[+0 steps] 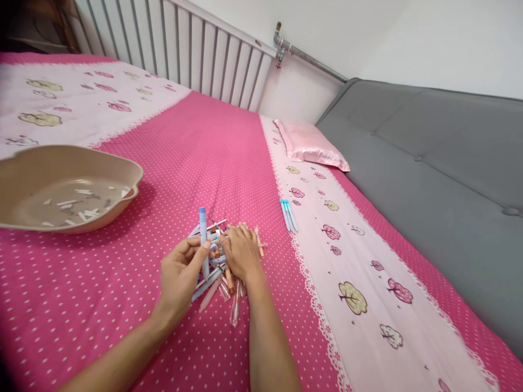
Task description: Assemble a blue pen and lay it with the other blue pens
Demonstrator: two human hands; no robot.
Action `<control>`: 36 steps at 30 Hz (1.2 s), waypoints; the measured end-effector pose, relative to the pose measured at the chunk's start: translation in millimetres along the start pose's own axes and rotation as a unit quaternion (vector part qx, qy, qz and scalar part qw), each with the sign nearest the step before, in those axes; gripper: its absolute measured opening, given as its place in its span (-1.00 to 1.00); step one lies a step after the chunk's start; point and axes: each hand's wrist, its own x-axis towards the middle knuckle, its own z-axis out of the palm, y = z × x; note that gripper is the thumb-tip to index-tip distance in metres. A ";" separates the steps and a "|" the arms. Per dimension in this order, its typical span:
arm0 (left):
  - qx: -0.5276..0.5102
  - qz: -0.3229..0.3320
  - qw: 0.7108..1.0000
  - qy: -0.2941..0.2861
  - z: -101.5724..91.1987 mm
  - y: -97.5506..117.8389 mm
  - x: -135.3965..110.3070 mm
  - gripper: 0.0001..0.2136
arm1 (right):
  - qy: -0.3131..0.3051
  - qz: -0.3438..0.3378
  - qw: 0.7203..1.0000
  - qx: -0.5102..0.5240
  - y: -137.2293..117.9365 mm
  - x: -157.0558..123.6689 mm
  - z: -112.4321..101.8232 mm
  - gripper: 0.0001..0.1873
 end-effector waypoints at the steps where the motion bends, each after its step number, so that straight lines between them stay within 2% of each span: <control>1: 0.001 0.000 1.000 -0.001 0.0 0.1 0.1 -0.79 | 0.003 -0.001 1.000 0.000 0.7 0.4 0.1 -0.58; 18: -0.006 0.000 1.000 0.004 0.8 -0.3 1.8 -0.78 | 0.068 0.000 0.998 0.018 10.0 0.5 8.1 -0.57; 29: 0.005 0.001 1.000 0.000 -1.4 0.2 1.6 -0.79 | 0.083 0.022 0.994 -0.060 7.0 -2.3 5.9 -0.50; 36: 0.011 0.000 1.000 0.000 -1.2 0.3 3.0 -0.78 | 0.088 0.025 0.993 -0.069 8.8 -2.0 10.4 -0.47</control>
